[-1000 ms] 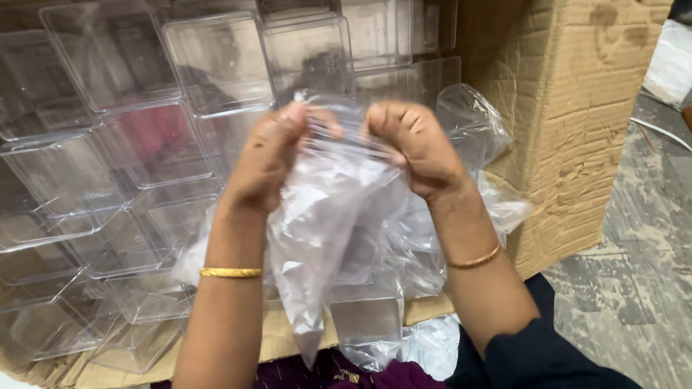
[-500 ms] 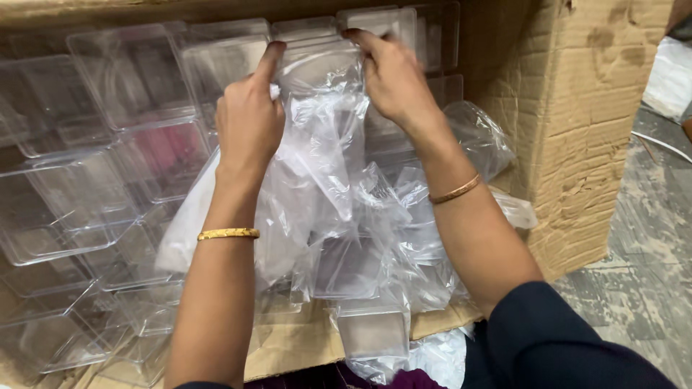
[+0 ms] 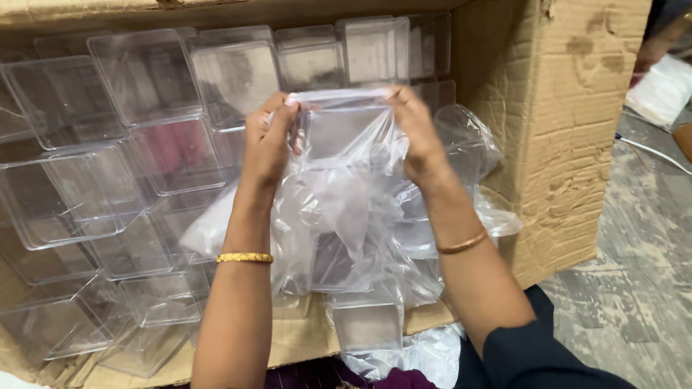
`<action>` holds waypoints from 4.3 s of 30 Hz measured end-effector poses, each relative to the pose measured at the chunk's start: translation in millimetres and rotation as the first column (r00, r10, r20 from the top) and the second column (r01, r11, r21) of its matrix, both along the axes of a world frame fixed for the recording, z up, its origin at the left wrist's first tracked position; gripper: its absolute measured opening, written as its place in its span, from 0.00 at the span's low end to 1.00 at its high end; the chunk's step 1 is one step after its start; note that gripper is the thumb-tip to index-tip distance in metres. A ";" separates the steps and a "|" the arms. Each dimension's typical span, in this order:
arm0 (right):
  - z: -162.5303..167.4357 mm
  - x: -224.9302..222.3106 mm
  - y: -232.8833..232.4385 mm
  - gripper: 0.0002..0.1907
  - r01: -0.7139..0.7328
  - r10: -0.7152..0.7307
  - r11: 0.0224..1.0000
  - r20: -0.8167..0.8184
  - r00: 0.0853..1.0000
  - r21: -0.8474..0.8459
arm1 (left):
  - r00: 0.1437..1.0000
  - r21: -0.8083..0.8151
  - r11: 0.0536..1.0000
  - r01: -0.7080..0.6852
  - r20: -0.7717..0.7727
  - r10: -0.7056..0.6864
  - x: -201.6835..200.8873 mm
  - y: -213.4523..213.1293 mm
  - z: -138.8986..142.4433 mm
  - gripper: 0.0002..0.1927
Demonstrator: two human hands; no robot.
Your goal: The person sits on the floor in front of a large cardboard box filled with clear plastic containers. They pull plastic bags and wrapping off the containers, lift each container out, and stack and arrange the containers inside the box.
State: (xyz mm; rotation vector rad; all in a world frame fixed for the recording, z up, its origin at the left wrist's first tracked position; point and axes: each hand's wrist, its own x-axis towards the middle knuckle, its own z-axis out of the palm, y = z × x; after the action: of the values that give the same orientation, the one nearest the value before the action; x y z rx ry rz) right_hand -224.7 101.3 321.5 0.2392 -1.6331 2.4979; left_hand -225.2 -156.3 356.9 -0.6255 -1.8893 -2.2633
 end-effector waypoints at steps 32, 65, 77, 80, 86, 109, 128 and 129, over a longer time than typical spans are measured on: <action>102.0 91.7 53.2 0.23 0.031 -0.440 0.110 0.021 0.898 0.993 | 0.975 -0.148 0.967 0.208 -0.049 -0.217 83.8 22.5 33.4 0.26; 12.7 86.1 -22.3 0.03 -0.268 0.231 0.920 -0.158 0.960 -0.285 | 0.996 -0.413 0.906 0.092 0.021 -0.091 49.8 -58.4 -26.7 0.16; 29.3 92.6 -69.7 0.22 0.546 -0.121 0.310 -0.538 0.834 0.778 | 0.969 -0.592 0.767 -0.247 -0.137 0.207 60.0 -35.1 -16.5 0.20; 32.2 112.1 -68.1 0.12 0.264 -0.428 0.455 -0.052 0.902 0.850 | 0.986 -0.430 0.889 -0.159 -0.028 0.163 66.1 -32.4 -23.2 0.12; 19.7 64.5 -67.6 0.09 0.000 0.000 1.000 -0.006 1.000 0.019 | 0.995 0.066 0.995 0.081 0.057 -0.084 68.1 -63.2 -15.2 0.12; 89.0 139.9 -68.7 0.20 -0.589 0.641 0.638 0.082 0.763 0.496 | 0.973 -0.438 0.869 -0.228 -0.116 0.198 84.4 -21.6 39.2 0.24; 138.2 168.4 -48.2 0.34 0.608 0.316 0.296 -0.676 0.665 0.737 | 0.953 -0.094 0.967 0.238 -0.170 -0.251 127.3 -40.4 47.5 0.30; 133.3 169.3 -63.2 0.37 0.605 0.425 0.350 -0.696 0.578 0.716 | 0.956 -0.078 0.970 0.229 -0.169 -0.239 128.7 -40.6 48.3 0.29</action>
State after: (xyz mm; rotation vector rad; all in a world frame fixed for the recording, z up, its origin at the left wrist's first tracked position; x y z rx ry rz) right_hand -55.5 38.1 454.9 1.1603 -2.1566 0.5825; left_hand -96.5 -196.9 405.2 -1.0748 -1.8872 -2.2034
